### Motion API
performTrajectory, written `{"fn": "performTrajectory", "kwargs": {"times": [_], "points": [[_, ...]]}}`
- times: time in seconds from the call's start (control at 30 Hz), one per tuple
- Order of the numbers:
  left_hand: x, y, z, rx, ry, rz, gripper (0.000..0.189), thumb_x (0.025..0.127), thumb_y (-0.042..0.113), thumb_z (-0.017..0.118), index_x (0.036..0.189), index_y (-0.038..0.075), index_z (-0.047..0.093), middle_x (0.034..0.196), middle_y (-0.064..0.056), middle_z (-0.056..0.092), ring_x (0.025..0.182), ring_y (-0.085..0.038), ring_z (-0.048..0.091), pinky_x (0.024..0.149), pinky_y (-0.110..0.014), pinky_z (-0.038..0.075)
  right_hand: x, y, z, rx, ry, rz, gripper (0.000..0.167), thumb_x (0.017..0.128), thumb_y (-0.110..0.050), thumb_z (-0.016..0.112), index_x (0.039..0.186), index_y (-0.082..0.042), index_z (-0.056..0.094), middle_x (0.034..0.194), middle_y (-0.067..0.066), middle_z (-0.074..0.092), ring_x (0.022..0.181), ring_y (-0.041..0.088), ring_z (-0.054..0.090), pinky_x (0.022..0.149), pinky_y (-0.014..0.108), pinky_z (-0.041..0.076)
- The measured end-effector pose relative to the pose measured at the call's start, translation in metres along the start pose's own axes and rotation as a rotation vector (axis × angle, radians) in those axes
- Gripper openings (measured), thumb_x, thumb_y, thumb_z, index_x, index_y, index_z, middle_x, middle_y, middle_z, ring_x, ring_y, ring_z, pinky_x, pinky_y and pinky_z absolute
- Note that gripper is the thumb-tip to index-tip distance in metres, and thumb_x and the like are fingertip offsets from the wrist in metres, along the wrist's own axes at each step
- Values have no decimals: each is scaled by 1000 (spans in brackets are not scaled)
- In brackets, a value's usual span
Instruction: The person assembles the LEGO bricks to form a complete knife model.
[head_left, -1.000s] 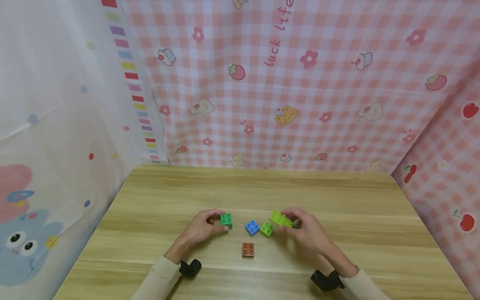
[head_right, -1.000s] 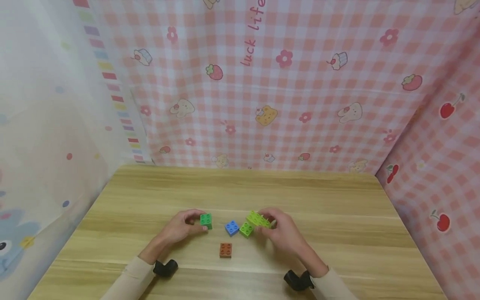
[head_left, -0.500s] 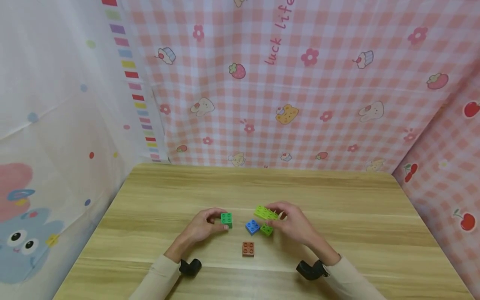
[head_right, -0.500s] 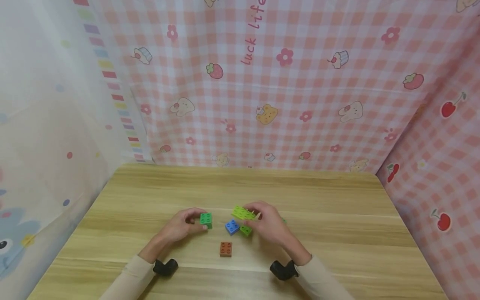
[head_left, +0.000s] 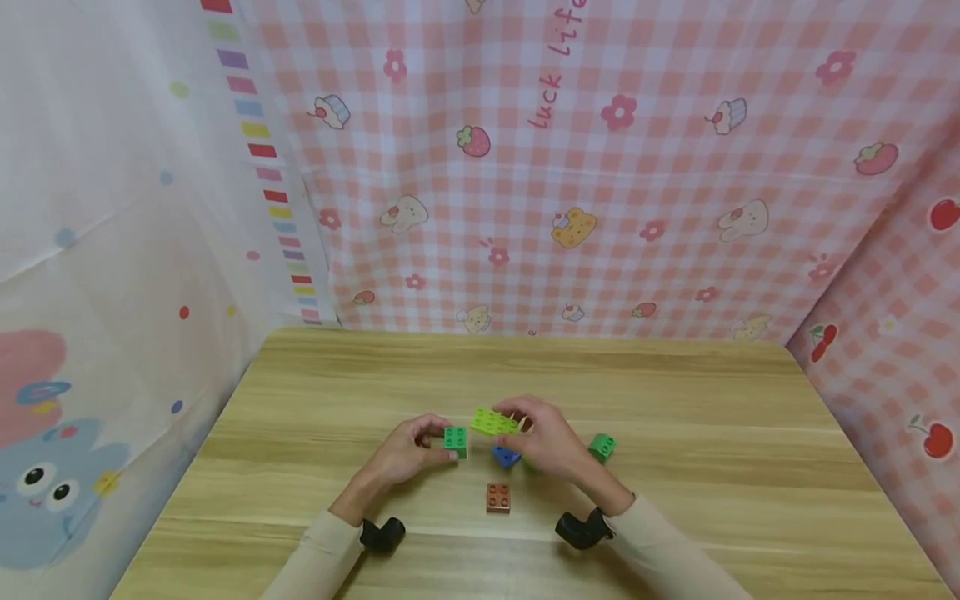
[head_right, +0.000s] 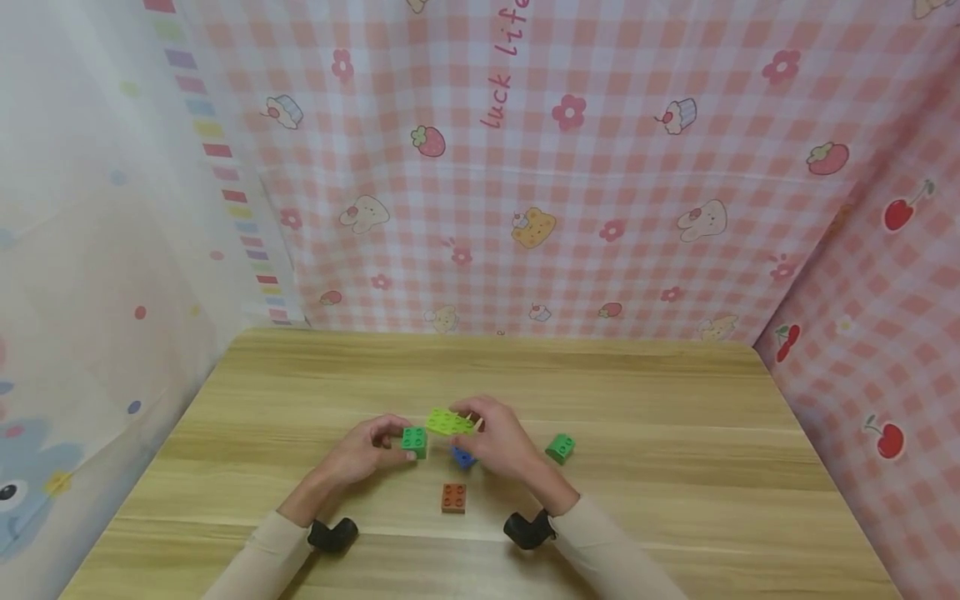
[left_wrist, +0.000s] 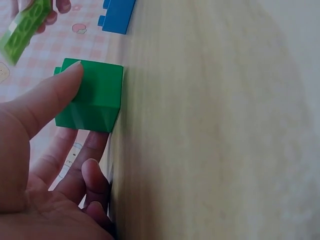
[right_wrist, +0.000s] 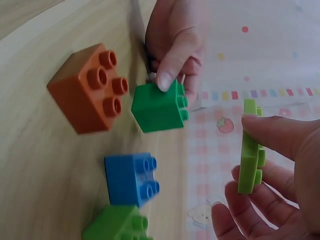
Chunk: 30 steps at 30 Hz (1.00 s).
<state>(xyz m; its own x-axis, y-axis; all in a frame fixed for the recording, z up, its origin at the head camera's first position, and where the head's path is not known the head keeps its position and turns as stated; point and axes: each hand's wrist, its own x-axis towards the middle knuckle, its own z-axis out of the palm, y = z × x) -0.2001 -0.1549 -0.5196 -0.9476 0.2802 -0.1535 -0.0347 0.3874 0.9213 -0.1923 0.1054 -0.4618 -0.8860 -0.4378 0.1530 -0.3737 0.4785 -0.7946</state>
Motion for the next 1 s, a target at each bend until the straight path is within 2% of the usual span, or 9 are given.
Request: {"fn": "performTrajectory", "kwargs": {"times": [0.2, 0.43, 0.77, 1.0], "points": [[0, 2, 0, -7, -12, 20, 35, 81, 18, 82, 113, 14, 69, 108, -3, 67, 86, -20, 48, 74, -33, 37, 7, -2, 13, 38, -7, 12, 33, 85, -6, 77, 118, -6, 68, 109, 3, 66, 94, 16, 57, 78, 28, 49], [-1, 2, -1, -7, -22, 35, 39, 81, 16, 82, 116, 10, 68, 107, -5, 66, 87, -21, 47, 76, -33, 37, 15, -2, 28, 55, -18, -6, 32, 86, -13, 78, 116, -6, 69, 108, 4, 65, 93, 16, 56, 76, 28, 49], [-1, 1, -4, -13, -61, 46, 29, 82, 16, 81, 107, 12, 68, 87, -4, 53, 79, -19, 44, 69, -29, 35, 23, -5, 42, 60, -49, -16, 29, 87, -15, 77, 115, -9, 69, 106, 1, 63, 93, 14, 55, 76, 28, 46], [-1, 0, -5, -17, -70, 37, 28, 81, 17, 82, 105, 13, 68, 84, -2, 49, 79, -19, 43, 69, -30, 34, 25, -3, 45, 47, -55, -9, 29, 88, -16, 76, 115, -9, 70, 109, 1, 63, 95, 15, 55, 76, 29, 46]]}}
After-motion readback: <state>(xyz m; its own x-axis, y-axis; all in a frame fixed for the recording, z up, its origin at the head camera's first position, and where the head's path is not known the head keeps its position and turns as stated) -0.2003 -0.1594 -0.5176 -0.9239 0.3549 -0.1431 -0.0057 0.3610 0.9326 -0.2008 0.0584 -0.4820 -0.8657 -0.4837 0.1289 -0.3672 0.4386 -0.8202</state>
